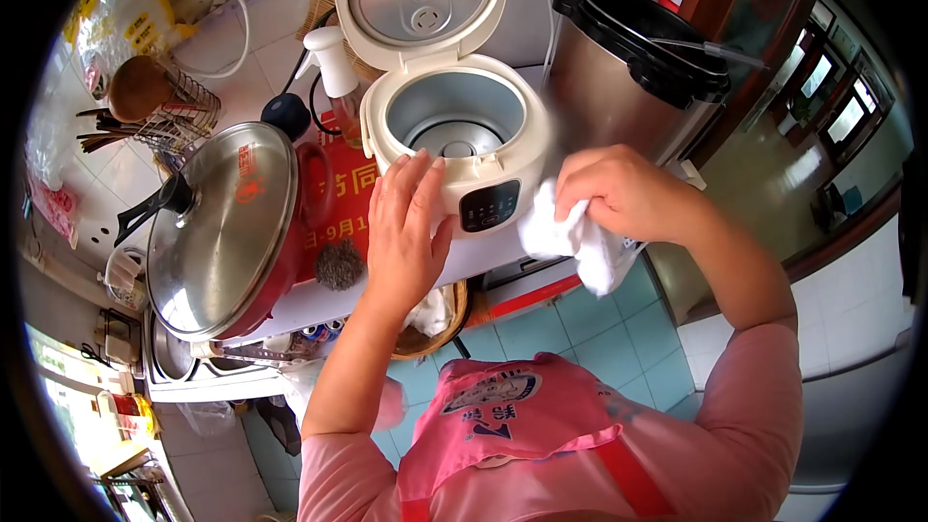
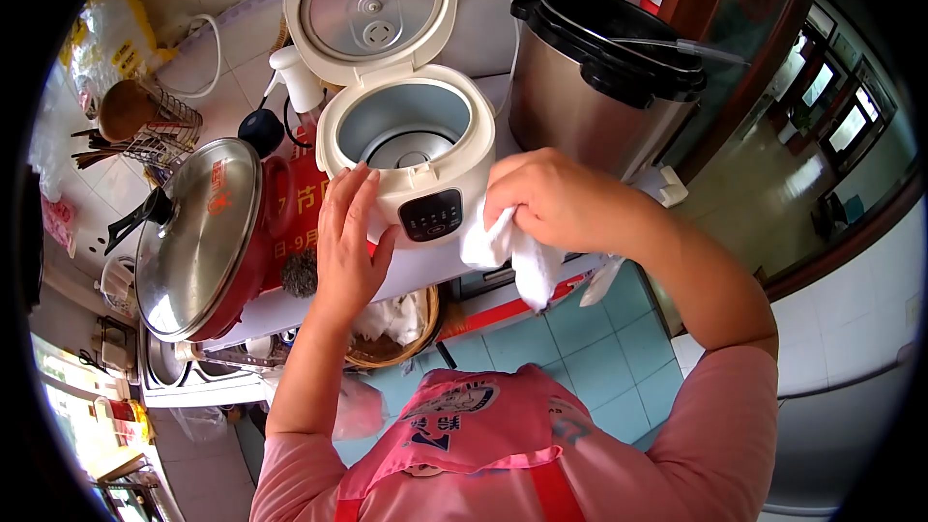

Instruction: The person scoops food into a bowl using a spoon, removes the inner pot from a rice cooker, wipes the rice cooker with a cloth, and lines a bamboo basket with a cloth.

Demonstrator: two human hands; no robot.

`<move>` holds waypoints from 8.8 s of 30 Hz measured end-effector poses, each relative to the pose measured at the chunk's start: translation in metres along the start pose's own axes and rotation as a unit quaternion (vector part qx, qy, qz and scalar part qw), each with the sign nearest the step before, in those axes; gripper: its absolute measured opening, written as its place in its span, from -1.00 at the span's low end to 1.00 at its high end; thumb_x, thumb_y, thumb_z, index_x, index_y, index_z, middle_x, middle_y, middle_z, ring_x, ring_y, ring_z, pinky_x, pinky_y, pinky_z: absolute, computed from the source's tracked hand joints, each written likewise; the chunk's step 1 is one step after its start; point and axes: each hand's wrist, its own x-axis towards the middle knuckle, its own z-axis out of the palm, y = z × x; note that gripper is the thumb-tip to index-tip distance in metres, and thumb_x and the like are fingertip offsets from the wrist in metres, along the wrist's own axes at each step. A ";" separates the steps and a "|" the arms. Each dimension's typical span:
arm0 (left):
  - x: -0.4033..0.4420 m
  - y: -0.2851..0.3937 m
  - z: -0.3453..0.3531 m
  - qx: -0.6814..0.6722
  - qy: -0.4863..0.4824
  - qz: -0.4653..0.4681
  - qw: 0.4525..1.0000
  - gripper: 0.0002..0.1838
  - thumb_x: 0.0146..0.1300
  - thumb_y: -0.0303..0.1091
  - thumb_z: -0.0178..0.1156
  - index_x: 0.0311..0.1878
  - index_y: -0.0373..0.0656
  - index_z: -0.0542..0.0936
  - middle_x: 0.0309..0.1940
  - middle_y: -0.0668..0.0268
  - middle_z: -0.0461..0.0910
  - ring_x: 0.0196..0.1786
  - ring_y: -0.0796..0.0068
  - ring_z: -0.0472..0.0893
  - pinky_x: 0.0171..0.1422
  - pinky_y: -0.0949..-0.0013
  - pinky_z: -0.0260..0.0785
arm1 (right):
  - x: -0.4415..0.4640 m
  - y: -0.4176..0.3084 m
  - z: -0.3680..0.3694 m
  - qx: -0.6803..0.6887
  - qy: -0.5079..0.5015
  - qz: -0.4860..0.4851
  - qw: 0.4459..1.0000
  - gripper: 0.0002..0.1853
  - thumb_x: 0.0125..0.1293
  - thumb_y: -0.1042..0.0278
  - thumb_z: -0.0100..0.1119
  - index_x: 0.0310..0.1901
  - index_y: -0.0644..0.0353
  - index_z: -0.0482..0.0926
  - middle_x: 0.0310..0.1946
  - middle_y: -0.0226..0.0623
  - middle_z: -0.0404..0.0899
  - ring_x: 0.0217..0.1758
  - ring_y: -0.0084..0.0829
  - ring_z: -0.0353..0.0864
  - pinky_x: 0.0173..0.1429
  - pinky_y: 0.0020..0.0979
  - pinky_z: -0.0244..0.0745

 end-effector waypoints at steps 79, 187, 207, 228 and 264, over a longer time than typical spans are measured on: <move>-0.009 -0.022 -0.006 0.003 -0.028 -0.058 0.998 -0.18 -0.23 -0.35 0.53 0.21 0.03 0.40 0.25 0.26 0.37 0.40 0.03 0.28 0.39 -0.19 0.13 | 0.195 0.072 0.074 -0.125 -0.190 -0.035 0.973 -0.86 0.12 0.48 0.06 -0.40 0.28 0.63 -0.26 -0.11 0.57 -0.17 -0.12 0.59 -0.07 -0.24 0.51; -0.078 0.031 -0.065 -0.057 0.123 -0.132 0.982 -0.27 0.05 -0.59 0.19 0.35 -0.20 0.23 0.38 -0.09 0.13 0.42 -0.09 0.17 0.44 0.00 0.04 | 0.184 0.099 -0.113 -0.247 0.206 0.030 0.946 -0.54 0.11 0.66 0.00 0.07 0.07 0.53 -0.09 -0.14 0.62 -0.07 -0.21 0.62 0.00 -0.30 0.51; 0.053 0.018 -0.068 -0.059 0.062 0.030 0.996 -0.25 0.25 -0.19 0.21 0.41 -0.26 0.15 0.41 -0.14 0.08 0.40 -0.18 0.19 0.42 -0.10 0.05 | 0.031 -0.001 -0.054 -0.150 -0.002 0.067 0.986 -0.15 0.00 0.88 -0.15 0.42 0.15 0.16 0.37 -0.02 0.22 0.38 -0.08 0.30 0.43 -0.34 0.23; 0.028 0.050 -0.032 0.047 -0.125 0.039 0.990 -0.19 0.10 -0.02 0.30 0.40 -0.08 0.24 0.39 0.14 0.26 0.44 0.12 0.26 0.45 -0.21 -0.16 | 0.000 -0.014 -0.066 -0.058 0.184 0.010 0.981 -0.55 -0.14 0.77 -0.17 -0.18 0.34 0.57 -0.15 -0.10 0.59 -0.03 -0.20 0.60 0.13 -0.34 0.47; -0.095 0.036 -0.028 -0.158 -0.033 -0.157 0.974 -0.63 0.04 -0.55 0.21 -0.02 -0.28 0.53 0.17 -0.01 0.46 0.25 -0.06 0.46 0.25 0.10 0.35 | -0.008 -0.040 0.110 0.161 -0.085 -0.091 0.979 -0.62 0.11 0.69 0.13 0.01 0.25 0.57 -0.01 -0.12 0.58 0.09 -0.13 0.57 0.20 -0.24 0.47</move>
